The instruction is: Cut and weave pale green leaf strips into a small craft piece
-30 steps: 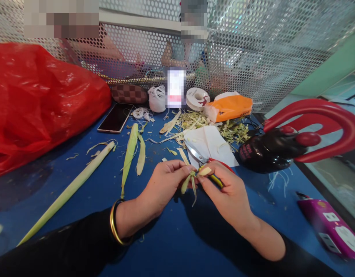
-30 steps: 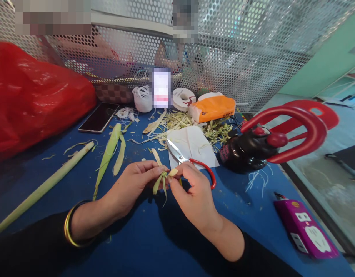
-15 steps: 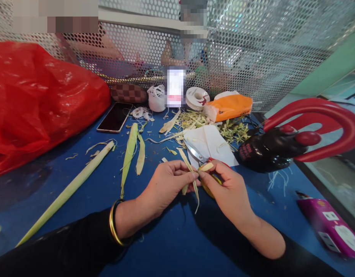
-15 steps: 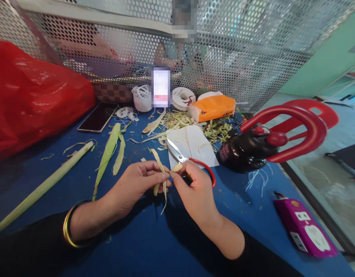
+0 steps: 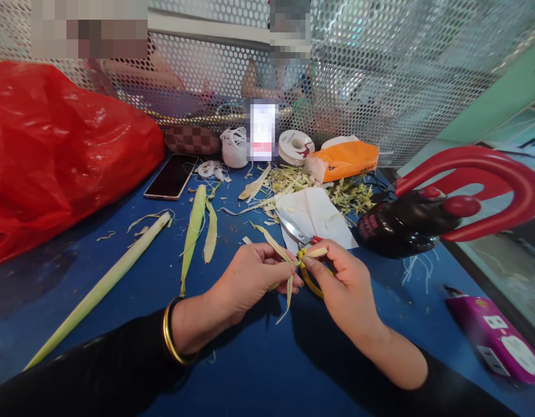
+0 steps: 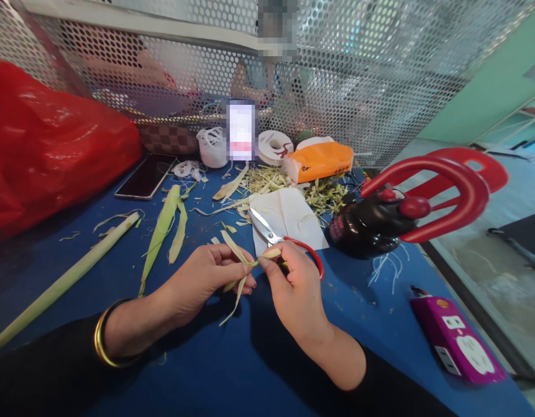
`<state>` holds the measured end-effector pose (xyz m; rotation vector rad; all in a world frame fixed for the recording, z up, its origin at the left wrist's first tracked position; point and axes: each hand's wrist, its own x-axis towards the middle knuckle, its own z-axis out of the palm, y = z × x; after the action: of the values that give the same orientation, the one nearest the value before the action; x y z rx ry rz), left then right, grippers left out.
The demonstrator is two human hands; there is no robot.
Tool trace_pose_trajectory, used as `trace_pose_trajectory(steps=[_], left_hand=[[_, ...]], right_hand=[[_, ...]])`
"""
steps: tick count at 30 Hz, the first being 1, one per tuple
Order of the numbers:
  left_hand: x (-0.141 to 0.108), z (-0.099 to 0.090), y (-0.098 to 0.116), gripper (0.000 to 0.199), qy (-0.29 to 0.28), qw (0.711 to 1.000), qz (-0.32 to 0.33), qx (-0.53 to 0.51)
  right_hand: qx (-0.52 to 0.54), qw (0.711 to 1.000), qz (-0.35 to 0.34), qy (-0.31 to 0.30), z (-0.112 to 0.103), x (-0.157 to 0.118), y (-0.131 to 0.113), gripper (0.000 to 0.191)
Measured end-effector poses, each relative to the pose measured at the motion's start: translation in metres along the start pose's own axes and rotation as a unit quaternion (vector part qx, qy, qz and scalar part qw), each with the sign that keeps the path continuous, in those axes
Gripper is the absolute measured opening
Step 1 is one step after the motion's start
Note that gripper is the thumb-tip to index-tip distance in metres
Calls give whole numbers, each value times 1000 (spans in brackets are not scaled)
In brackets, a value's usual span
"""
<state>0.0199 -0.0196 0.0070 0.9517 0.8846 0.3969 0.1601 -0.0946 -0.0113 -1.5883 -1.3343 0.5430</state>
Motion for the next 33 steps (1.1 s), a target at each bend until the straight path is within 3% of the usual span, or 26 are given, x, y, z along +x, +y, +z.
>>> trace_pose_trajectory(steps=[5, 9, 15, 21, 25, 33], left_hand=[[1, -2, -1, 6, 0, 1000, -9, -10], [1, -5, -4, 20, -32, 999, -2, -32], [1, -5, -5, 22, -42, 999, -8, -20], [2, -4, -6, 19, -11, 999, 15, -38], [4, -4, -7, 20, 7, 998, 20, -62], [3, -2, -10, 19, 39, 997, 27, -62]], right_hand=[[68, 996, 55, -20, 1, 3, 1, 17], [132, 985, 108, -27, 1, 5, 1, 18], [102, 990, 93, -13, 1, 4, 0, 17], [112, 989, 101, -8, 2, 3, 1, 15], [122, 990, 66, -15, 3, 2, 1, 13], [12, 996, -76, -43, -1, 0, -5, 17]])
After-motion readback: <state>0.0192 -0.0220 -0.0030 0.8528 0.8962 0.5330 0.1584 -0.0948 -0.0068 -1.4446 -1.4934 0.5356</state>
